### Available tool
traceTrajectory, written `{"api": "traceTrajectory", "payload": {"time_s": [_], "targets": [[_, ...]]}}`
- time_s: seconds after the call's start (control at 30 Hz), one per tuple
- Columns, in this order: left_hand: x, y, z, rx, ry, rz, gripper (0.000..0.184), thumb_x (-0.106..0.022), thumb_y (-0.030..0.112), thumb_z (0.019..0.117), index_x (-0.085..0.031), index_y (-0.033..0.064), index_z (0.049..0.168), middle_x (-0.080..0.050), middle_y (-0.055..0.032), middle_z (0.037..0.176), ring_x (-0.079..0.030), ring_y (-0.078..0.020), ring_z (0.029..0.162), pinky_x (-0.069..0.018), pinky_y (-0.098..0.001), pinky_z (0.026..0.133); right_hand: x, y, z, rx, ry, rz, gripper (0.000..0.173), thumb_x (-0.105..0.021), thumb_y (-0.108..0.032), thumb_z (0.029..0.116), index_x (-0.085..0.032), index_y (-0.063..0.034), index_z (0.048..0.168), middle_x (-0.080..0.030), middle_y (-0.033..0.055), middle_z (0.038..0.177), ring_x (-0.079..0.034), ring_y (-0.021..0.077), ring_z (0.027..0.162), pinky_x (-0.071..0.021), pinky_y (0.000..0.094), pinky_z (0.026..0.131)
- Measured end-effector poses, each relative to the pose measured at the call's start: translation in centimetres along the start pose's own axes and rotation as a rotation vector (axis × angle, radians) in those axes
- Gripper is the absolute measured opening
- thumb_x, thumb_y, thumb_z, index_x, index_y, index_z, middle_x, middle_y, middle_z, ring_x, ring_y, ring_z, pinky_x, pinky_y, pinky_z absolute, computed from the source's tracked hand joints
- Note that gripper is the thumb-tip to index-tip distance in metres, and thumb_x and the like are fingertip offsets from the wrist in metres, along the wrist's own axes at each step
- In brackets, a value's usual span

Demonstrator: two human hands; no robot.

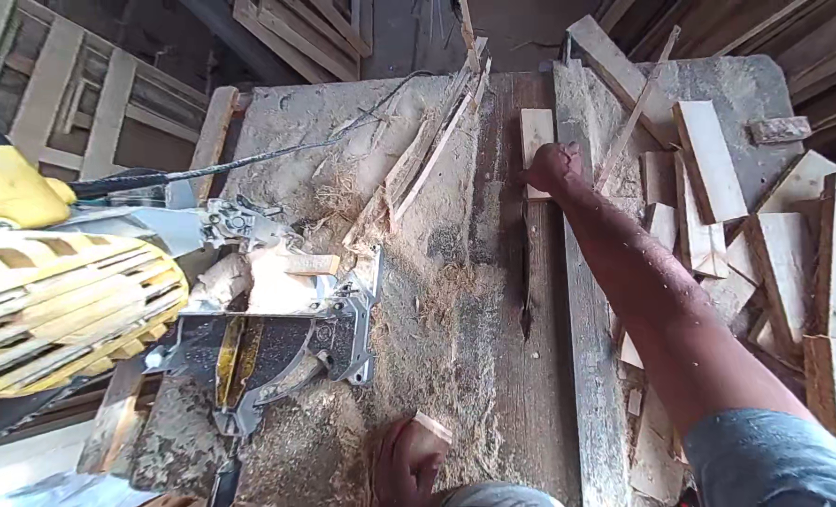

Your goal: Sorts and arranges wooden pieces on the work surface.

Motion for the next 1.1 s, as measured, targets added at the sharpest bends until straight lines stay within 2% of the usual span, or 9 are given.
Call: {"api": "traceTrajectory", "payload": {"time_s": [0.07, 0.27, 0.37, 0.5, 0.67, 0.73, 0.87, 1.0, 1.1], "targets": [[0.1, 0.0, -0.1, -0.003, 0.002, 0.010, 0.070, -0.050, 0.074, 0.0930, -0.061, 0.0160, 0.130, -0.066, -0.0124, 0.127, -0.060, -0.0236, 0.125, -0.0458, -0.0458, 0.109, 1.3, 0.2, -0.3, 0.019, -0.020, 0.076, 0.054, -0.073, -0.052, 0.0818, -0.069, 0.0009, 0.093, -0.068, 0.0282, 0.110, -0.065, 0.0475, 0.109, -0.0513, 0.0691, 0.081], [1.1, 1.2, 0.4, -0.005, -0.026, -0.027, 0.074, -0.062, 0.064, 0.0896, -0.067, 0.0002, 0.126, -0.066, -0.0250, 0.125, -0.063, -0.0396, 0.120, -0.0470, -0.0579, 0.106, 2.9, 9.7, -4.3, -0.006, 0.131, 0.493, 0.030, -0.065, -0.029, 0.0925, -0.070, -0.0001, 0.093, -0.069, 0.0237, 0.095, -0.068, 0.0416, 0.091, -0.0525, 0.0663, 0.076], [1.6, 1.5, 0.3, 0.012, -0.043, -0.027, 0.077, -0.064, 0.063, 0.0874, -0.067, -0.0035, 0.126, -0.067, -0.0255, 0.127, -0.064, -0.0425, 0.119, -0.0481, -0.0595, 0.105, 3.8, 15.4, -14.3, 0.069, 0.164, 0.529, 0.022, -0.059, -0.023, 0.0983, -0.073, -0.0066, 0.104, -0.071, 0.0188, 0.093, -0.069, 0.0352, 0.085, -0.0543, 0.0614, 0.073], [1.5, 1.9, 0.2, 0.036, -0.074, -0.029, 0.080, -0.066, 0.062, 0.0858, -0.063, -0.0023, 0.133, -0.063, -0.0257, 0.133, -0.060, -0.0436, 0.125, -0.0458, -0.0590, 0.109, 3.0, 21.1, -30.6, 0.074, 0.259, 0.443, 0.028, -0.050, -0.024, 0.1035, -0.072, -0.0102, 0.114, -0.072, 0.0130, 0.096, -0.070, 0.0283, 0.091, -0.0547, 0.0557, 0.083], [2.0, 3.2, -0.7, -0.155, 0.010, -0.033, 0.072, -0.069, 0.053, 0.0894, -0.063, -0.0048, 0.131, -0.059, -0.0303, 0.137, -0.054, -0.0491, 0.131, -0.0406, -0.0622, 0.112, -6.2, 24.4, -50.0, 0.139, 0.192, 0.773, 0.029, -0.052, -0.017, 0.0998, -0.072, -0.0094, 0.120, -0.073, 0.0052, 0.098, -0.067, 0.0116, 0.082, -0.0560, 0.0357, 0.076], [2.3, 5.7, -1.3, -0.259, -0.024, -0.089, 0.073, -0.068, 0.052, 0.0914, -0.060, -0.0081, 0.132, -0.058, -0.0322, 0.138, -0.053, -0.0486, 0.133, -0.0415, -0.0571, 0.114, -10.4, 23.4, -54.1, 0.224, 0.067, 0.856, 0.029, -0.054, -0.013, 0.0981, -0.072, -0.0075, 0.121, -0.074, 0.0073, 0.097, -0.069, 0.0139, 0.082, -0.0572, 0.0380, 0.077], [1.7, 10.9, -2.0, -0.350, -0.177, -0.121, 0.086, -0.069, 0.061, 0.0866, -0.056, -0.0072, 0.139, -0.051, -0.0310, 0.147, -0.047, -0.0445, 0.141, -0.0368, -0.0537, 0.119, -16.5, 19.8, -56.7, 0.373, -0.060, 0.828, 0.028, -0.054, -0.013, 0.1000, -0.072, -0.0055, 0.120, -0.075, 0.0129, 0.100, -0.072, 0.0248, 0.091, -0.0569, 0.0467, 0.085], [2.4, 10.8, -1.7, -0.198, -0.265, 0.029, 0.088, -0.074, 0.059, 0.0857, -0.052, -0.0018, 0.145, -0.039, -0.0311, 0.156, -0.036, -0.0481, 0.147, -0.0308, -0.0603, 0.121, -16.0, 21.5, -58.0, 0.288, 0.245, 0.837, 0.026, -0.054, -0.017, 0.1033, -0.074, -0.0058, 0.118, -0.076, 0.0098, 0.110, -0.073, 0.0197, 0.102, -0.0577, 0.0416, 0.096], [2.9, 8.5, -2.5, -0.050, -0.256, 0.101, 0.091, -0.076, 0.058, 0.0846, -0.048, -0.0002, 0.149, -0.034, -0.0316, 0.159, -0.032, -0.0489, 0.149, -0.0291, -0.0627, 0.121, -14.6, 26.5, -59.7, 0.088, 0.459, 0.748, 0.027, -0.054, -0.022, 0.1045, -0.074, -0.0081, 0.115, -0.076, 0.0068, 0.108, -0.072, 0.0163, 0.101, -0.0589, 0.0387, 0.093]]}}
Point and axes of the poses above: each hand's wrist, its own z-axis towards the middle knuckle, its own x-axis out of the back of the hand, y = z × x, the point moved 2 cm from there along z, towards the middle knuckle
